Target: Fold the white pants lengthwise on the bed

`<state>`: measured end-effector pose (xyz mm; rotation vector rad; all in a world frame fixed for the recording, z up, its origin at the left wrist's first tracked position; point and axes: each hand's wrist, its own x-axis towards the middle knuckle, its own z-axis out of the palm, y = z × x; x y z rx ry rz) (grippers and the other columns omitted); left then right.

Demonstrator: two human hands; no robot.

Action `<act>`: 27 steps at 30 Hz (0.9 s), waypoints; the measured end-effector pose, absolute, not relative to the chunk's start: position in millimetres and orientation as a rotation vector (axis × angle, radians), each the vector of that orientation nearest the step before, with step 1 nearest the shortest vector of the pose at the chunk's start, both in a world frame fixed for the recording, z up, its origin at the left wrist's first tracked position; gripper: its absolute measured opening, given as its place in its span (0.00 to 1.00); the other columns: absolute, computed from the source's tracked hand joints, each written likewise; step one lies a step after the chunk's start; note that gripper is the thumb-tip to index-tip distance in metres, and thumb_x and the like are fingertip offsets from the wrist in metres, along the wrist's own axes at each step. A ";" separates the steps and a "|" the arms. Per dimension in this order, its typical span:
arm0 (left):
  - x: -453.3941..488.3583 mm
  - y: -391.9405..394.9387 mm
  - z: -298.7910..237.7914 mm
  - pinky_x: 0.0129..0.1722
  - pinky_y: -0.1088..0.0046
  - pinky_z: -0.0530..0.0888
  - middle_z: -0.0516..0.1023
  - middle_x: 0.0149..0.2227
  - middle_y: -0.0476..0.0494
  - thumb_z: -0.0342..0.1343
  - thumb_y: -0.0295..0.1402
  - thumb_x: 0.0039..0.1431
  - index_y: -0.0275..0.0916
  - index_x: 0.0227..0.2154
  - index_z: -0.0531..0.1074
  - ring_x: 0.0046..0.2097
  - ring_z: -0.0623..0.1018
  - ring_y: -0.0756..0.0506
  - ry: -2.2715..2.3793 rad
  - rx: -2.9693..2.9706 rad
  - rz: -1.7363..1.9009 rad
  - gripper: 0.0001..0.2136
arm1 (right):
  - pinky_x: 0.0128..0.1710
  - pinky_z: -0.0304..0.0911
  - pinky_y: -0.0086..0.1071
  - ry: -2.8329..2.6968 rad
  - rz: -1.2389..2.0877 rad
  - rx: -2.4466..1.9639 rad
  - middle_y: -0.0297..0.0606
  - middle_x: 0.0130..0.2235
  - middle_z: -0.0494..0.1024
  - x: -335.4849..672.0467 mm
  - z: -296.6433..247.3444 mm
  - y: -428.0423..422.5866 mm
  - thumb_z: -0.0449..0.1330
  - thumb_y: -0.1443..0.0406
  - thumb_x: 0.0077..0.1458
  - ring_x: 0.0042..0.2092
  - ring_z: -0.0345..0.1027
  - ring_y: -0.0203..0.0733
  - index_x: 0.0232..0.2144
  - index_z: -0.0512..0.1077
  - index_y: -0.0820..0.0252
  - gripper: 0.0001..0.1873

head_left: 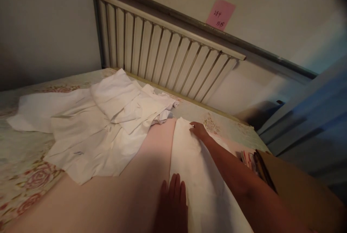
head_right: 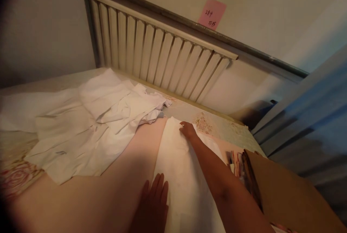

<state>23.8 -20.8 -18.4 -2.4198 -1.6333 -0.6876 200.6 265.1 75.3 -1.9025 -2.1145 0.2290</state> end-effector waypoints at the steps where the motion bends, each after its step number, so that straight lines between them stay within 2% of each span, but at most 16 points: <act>1: 23.2 -20.8 -17.8 0.60 0.49 0.55 0.67 0.60 0.35 0.45 0.35 0.62 0.36 0.55 0.68 0.63 0.61 0.37 -1.630 -2.416 -0.690 0.20 | 0.45 0.63 0.33 -2.120 0.170 -1.895 0.41 0.40 0.79 197.4 73.9 261.6 0.57 0.71 0.49 0.43 0.71 0.45 0.44 0.75 0.60 0.18; 3: 22.3 -20.7 -16.5 0.59 0.49 0.55 0.68 0.59 0.35 0.45 0.34 0.62 0.36 0.55 0.69 0.63 0.62 0.37 -1.619 -2.404 -0.704 0.20 | 0.53 0.58 0.39 -2.137 0.052 -1.859 0.49 0.48 0.75 188.4 71.5 251.1 0.57 0.68 0.53 0.52 0.66 0.50 0.49 0.72 0.63 0.20; 5: 21.7 -20.4 -15.4 0.59 0.50 0.56 0.68 0.59 0.36 0.45 0.35 0.62 0.36 0.54 0.69 0.62 0.62 0.37 -1.607 -2.390 -0.711 0.20 | 0.59 0.50 0.43 -2.183 -0.041 -1.781 0.53 0.57 0.67 176.6 67.7 236.9 0.54 0.64 0.58 0.60 0.57 0.53 0.54 0.67 0.64 0.22; 7: 21.4 -20.1 -14.9 0.59 0.50 0.56 0.68 0.59 0.36 0.45 0.36 0.63 0.36 0.54 0.70 0.62 0.63 0.38 -1.604 -2.377 -0.718 0.20 | 0.63 0.42 0.44 -2.262 -0.098 -1.673 0.52 0.63 0.58 164.6 59.2 221.4 0.52 0.59 0.61 0.65 0.47 0.51 0.58 0.62 0.64 0.25; 10: 21.2 -20.0 -14.6 0.59 0.50 0.56 0.69 0.59 0.35 0.45 0.37 0.63 0.35 0.54 0.70 0.62 0.63 0.37 -1.597 -2.368 -0.737 0.20 | 0.64 0.38 0.48 -2.371 -0.122 -1.555 0.47 0.65 0.56 152.0 37.7 204.3 0.52 0.55 0.61 0.67 0.41 0.52 0.59 0.61 0.60 0.27; 13: 20.2 -19.5 -13.9 0.60 0.49 0.54 0.69 0.59 0.34 0.44 0.35 0.63 0.35 0.54 0.70 0.62 0.62 0.37 -1.577 -2.389 -0.734 0.20 | 0.63 0.39 0.52 -2.389 -0.081 -1.513 0.48 0.64 0.58 146.9 18.7 202.5 0.51 0.55 0.62 0.67 0.42 0.54 0.60 0.61 0.59 0.26; 15: 19.2 -19.0 -13.1 0.60 0.49 0.54 0.69 0.59 0.35 0.43 0.34 0.63 0.36 0.54 0.69 0.63 0.62 0.37 -1.574 -2.418 -0.717 0.20 | 0.64 0.40 0.51 -2.361 -0.023 -1.523 0.46 0.64 0.59 145.8 15.3 207.2 0.53 0.55 0.62 0.67 0.43 0.53 0.59 0.62 0.58 0.26; 18: 17.4 -18.6 -12.3 0.60 0.49 0.54 0.67 0.60 0.36 0.43 0.34 0.63 0.37 0.55 0.69 0.63 0.62 0.38 -1.604 -2.441 -0.691 0.20 | 0.65 0.43 0.44 -2.315 0.038 -1.572 0.43 0.62 0.63 150.8 25.0 210.0 0.55 0.56 0.60 0.65 0.48 0.49 0.58 0.64 0.59 0.26; 22: 16.2 -18.6 -11.6 0.61 0.52 0.55 0.67 0.61 0.38 0.43 0.35 0.64 0.39 0.55 0.69 0.63 0.62 0.39 -1.625 -2.452 -0.693 0.20 | 0.63 0.48 0.37 -2.122 -0.016 -1.735 0.43 0.61 0.64 188.1 49.2 185.9 0.52 0.59 0.61 0.63 0.54 0.44 0.59 0.62 0.61 0.25; 27: 15.8 -18.9 -1.7 0.61 0.51 0.55 0.65 0.61 0.37 0.43 0.36 0.64 0.38 0.56 0.68 0.64 0.61 0.38 -1.663 -2.525 -0.634 0.20 | 0.58 0.58 0.45 -1.793 -0.075 -2.081 0.48 0.54 0.71 271.6 79.9 123.5 0.53 0.63 0.62 0.56 0.64 0.49 0.52 0.68 0.61 0.17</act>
